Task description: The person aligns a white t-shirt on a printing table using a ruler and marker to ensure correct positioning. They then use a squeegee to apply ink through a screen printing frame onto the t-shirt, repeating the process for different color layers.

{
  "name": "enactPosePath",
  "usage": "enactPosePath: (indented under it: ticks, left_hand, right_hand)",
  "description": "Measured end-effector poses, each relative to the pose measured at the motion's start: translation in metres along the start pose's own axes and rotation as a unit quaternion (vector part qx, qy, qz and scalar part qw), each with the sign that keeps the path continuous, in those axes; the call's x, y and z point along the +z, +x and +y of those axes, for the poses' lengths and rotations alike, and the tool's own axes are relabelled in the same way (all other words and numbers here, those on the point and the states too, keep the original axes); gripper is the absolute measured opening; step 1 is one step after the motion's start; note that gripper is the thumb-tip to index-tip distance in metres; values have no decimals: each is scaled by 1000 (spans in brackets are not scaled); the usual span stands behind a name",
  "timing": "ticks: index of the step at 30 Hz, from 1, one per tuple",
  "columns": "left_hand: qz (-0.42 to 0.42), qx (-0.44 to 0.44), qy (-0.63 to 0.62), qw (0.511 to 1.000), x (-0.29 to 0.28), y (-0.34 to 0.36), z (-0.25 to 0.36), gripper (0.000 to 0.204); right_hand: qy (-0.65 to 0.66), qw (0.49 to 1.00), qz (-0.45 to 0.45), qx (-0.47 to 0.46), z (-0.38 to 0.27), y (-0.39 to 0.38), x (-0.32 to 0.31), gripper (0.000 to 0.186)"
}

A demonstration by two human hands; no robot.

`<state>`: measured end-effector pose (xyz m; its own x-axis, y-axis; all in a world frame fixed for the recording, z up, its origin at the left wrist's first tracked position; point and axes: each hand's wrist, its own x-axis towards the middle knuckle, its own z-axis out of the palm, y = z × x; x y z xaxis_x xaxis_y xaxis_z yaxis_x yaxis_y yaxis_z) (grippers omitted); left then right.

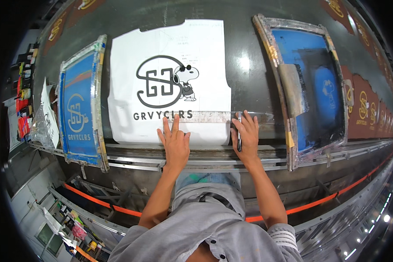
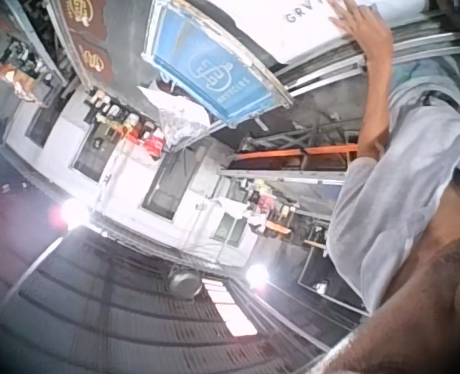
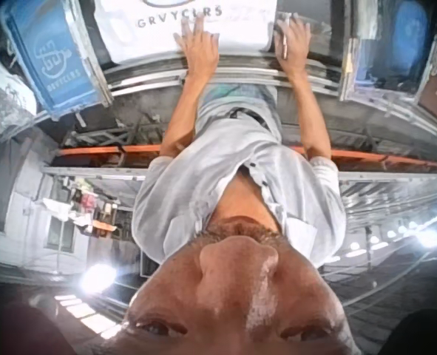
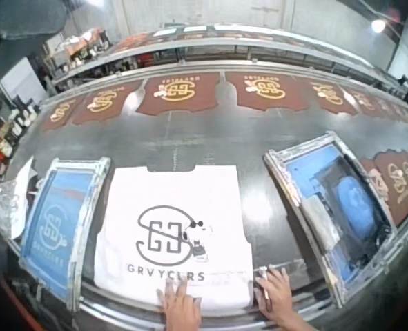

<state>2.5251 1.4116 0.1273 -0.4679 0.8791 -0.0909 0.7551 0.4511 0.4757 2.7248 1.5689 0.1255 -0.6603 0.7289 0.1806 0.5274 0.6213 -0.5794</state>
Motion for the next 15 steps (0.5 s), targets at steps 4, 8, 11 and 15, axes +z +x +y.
enactPosePath:
  ticks: [4,8,11,15]
  left_hand:
    - [26,14,8,1000,4,0,-3,25]
    - [47,38,16,998,13,4,-4,24]
    - [54,28,17,998,9,2,-8,26]
    - [42,21,10,999,8,-1,-7,28]
  right_hand:
    - [-16,1000,-12,3,-10,7,-11,39]
    - [-35,999,-10,14,-10,11,-18,43]
    - [-47,998,-34,-11,-8,20,-20,45]
    - [-76,995,-47,-36,-7,26,-27,47]
